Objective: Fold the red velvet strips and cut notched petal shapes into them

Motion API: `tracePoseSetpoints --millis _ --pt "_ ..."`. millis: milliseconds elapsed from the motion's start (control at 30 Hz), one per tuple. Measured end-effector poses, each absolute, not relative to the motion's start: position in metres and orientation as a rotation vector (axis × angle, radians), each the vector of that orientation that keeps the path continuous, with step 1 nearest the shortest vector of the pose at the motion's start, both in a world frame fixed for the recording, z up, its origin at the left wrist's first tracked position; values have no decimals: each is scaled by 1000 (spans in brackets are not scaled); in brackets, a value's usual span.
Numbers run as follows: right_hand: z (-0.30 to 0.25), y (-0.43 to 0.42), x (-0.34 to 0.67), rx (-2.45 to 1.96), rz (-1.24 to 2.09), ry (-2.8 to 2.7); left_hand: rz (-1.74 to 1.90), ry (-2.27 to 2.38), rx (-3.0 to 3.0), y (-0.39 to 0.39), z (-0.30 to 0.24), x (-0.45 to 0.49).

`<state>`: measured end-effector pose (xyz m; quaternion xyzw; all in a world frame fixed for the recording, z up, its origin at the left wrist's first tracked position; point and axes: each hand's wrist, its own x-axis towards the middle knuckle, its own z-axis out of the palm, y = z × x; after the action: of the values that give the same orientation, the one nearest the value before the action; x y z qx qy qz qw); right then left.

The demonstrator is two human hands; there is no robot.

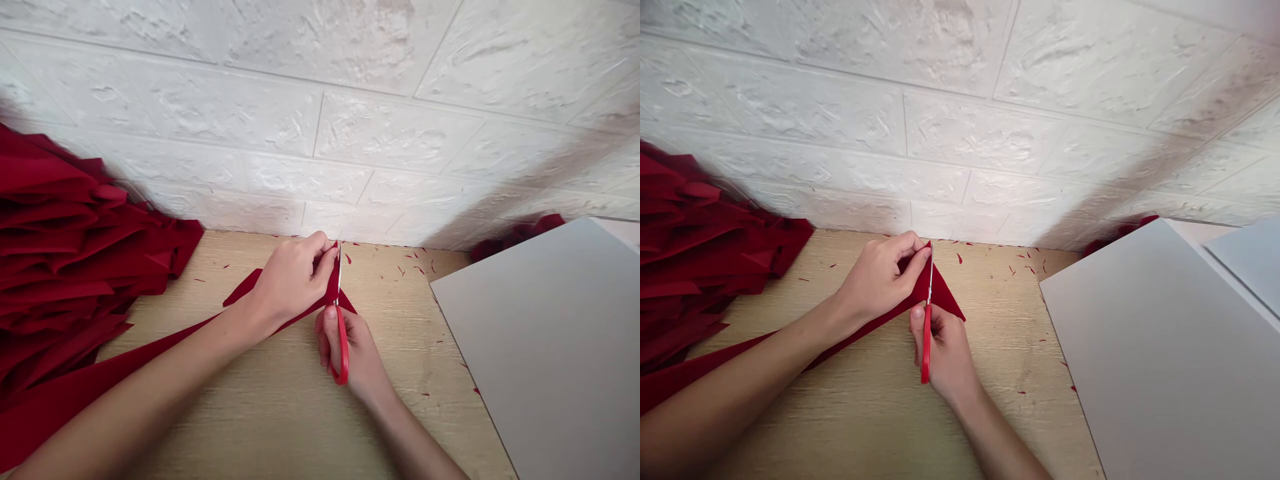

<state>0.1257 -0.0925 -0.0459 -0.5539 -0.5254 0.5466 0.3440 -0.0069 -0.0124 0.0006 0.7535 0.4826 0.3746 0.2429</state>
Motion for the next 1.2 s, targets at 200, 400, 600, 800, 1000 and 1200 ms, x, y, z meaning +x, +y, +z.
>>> tracePoseSetpoints --millis 200,400,600,800,1000,1200 --pt "-47 -94 125 -1417 1428 -1347 1023 1322 2068 -13 0 -6" --pt "-50 -91 124 -1392 1494 -1272 991 1333 2075 -14 0 -6" --pt "-46 -87 128 -1404 1448 -1241 967 1339 2082 -14 2 -7" --pt "-42 -81 139 -1425 1283 -1155 910 1322 2086 -16 8 -7" --pt "-30 -70 157 -1381 999 -1003 543 1129 2037 -44 27 -2" --pt "-42 -53 182 -1334 906 -846 327 1198 2119 -74 47 -15"
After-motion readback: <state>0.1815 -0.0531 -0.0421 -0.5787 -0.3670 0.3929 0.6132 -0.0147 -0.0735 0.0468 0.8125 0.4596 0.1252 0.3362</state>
